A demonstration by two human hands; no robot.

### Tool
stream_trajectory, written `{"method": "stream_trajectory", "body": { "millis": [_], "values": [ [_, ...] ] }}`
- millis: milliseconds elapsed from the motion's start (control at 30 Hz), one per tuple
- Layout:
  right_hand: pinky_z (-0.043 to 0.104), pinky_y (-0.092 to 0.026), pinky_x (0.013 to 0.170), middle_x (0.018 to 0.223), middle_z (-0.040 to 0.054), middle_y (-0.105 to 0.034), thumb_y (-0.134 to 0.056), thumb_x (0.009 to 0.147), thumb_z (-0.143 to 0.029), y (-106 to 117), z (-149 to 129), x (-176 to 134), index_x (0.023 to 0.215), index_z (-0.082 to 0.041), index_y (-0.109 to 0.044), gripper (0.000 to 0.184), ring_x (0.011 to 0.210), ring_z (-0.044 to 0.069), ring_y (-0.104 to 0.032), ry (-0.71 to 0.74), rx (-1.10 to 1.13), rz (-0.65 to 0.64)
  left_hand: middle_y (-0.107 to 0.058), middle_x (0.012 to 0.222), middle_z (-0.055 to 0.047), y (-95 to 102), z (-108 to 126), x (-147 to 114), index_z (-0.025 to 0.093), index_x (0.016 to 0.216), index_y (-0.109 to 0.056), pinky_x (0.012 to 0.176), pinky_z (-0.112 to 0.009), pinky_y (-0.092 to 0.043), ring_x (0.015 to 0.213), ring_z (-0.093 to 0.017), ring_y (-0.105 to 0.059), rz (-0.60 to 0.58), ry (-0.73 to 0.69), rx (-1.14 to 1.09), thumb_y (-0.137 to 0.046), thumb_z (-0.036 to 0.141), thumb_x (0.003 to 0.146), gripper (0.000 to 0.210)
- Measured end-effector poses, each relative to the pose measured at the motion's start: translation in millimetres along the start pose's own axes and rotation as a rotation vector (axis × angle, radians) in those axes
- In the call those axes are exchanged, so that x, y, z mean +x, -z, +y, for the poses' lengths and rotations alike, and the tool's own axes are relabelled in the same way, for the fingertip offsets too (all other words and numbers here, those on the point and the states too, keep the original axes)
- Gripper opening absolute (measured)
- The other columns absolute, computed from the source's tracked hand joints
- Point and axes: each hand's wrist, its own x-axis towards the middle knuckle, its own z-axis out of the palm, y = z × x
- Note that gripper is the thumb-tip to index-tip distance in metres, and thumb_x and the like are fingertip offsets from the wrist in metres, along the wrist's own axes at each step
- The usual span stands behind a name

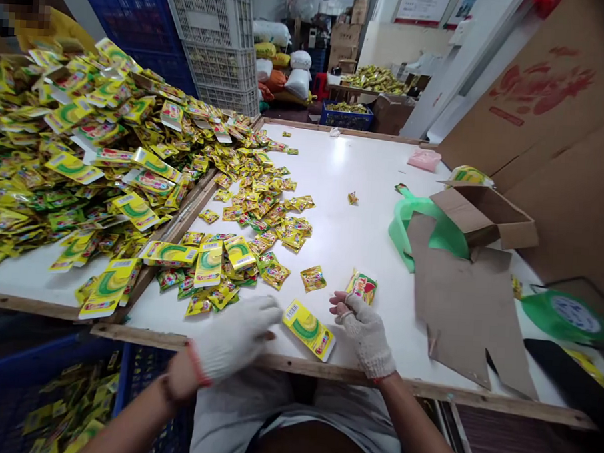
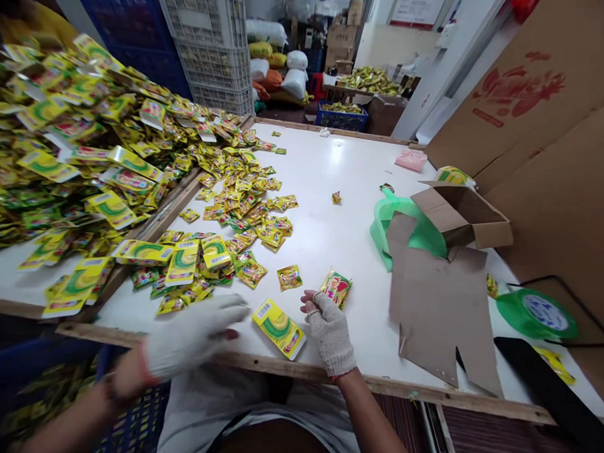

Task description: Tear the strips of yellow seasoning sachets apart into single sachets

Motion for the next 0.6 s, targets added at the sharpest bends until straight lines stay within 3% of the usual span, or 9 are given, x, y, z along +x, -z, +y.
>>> {"method": "stream_trajectory", "body": {
  "millis": [67, 167, 267, 367, 433, 600],
  "values": [
    [0.032, -0.054, 0.064, 0.093, 0.0117, -0.066, -0.055, 0.077, -0.039, 1, -2, -3, 0.099, -0.014, -0.060, 0.034, 0.075, 0.020, -0.065, 0.017, -0.007, 0.003, -0.057, 0.099, -0.006, -29.0, 20, 48, 0.020, 0.096, -0.055, 0.087, -0.036, -0.039, 0.098, -0.023, -0.050, -0.064, -0.229, 0.083, -0.056, 0.013, 0.070, 0.027],
    [0.037, -0.054, 0.072, 0.095, 0.0122, -0.067, -0.056, 0.076, -0.039, 9, 0, -6, 0.101, -0.014, -0.060, 0.035, 0.081, 0.022, -0.065, 0.043, -0.034, 0.056, -0.058, 0.096, -0.010, -52.6, 26, 79, 0.017, 0.096, -0.054, 0.084, -0.040, -0.041, 0.092, -0.025, -0.052, -0.077, -0.251, 0.058, -0.055, 0.012, 0.070, 0.027],
    [0.041, -0.050, 0.084, 0.101, 0.0134, -0.066, -0.057, 0.075, -0.041, 14, 6, -9, 0.104, -0.015, -0.059, 0.039, 0.090, 0.024, -0.064, 0.059, -0.035, 0.155, -0.060, 0.101, -0.009, -54.4, 15, 74, 0.017, 0.106, -0.053, 0.083, -0.034, -0.043, 0.092, -0.021, -0.055, 0.092, -0.080, -0.371, -0.047, 0.019, 0.080, 0.026],
    [0.041, -0.050, 0.086, 0.109, 0.0131, -0.064, -0.059, 0.074, -0.038, 1, 12, -13, 0.111, -0.016, -0.055, 0.043, 0.097, 0.025, -0.062, 0.061, 0.080, 0.037, -0.059, 0.110, -0.008, -55.6, 9, 60, 0.016, 0.116, -0.047, 0.086, -0.030, -0.044, 0.097, -0.019, -0.055, 0.268, 0.063, -0.867, -0.041, 0.030, 0.087, 0.033],
    [0.039, -0.051, 0.086, 0.114, 0.0123, -0.062, -0.060, 0.074, -0.035, -15, 14, -15, 0.113, -0.017, -0.053, 0.043, 0.101, 0.024, -0.060, 0.065, 0.141, -0.057, -0.059, 0.109, -0.008, -62.7, 9, 54, 0.016, 0.110, -0.051, 0.088, -0.031, -0.043, 0.099, -0.019, -0.055, 0.335, 0.144, -0.982, -0.045, 0.033, 0.085, 0.031],
    [0.036, -0.053, 0.082, 0.106, 0.0109, -0.065, -0.057, 0.075, -0.030, -46, 13, -18, 0.106, -0.017, -0.052, 0.034, 0.096, 0.023, -0.063, 0.040, 0.175, -0.094, -0.062, 0.097, -0.006, -87.1, 13, 45, 0.017, 0.104, -0.044, 0.075, -0.031, -0.050, 0.086, -0.018, -0.061, 0.502, 0.372, -1.195, -0.058, 0.026, 0.075, 0.034]
  ]
}}
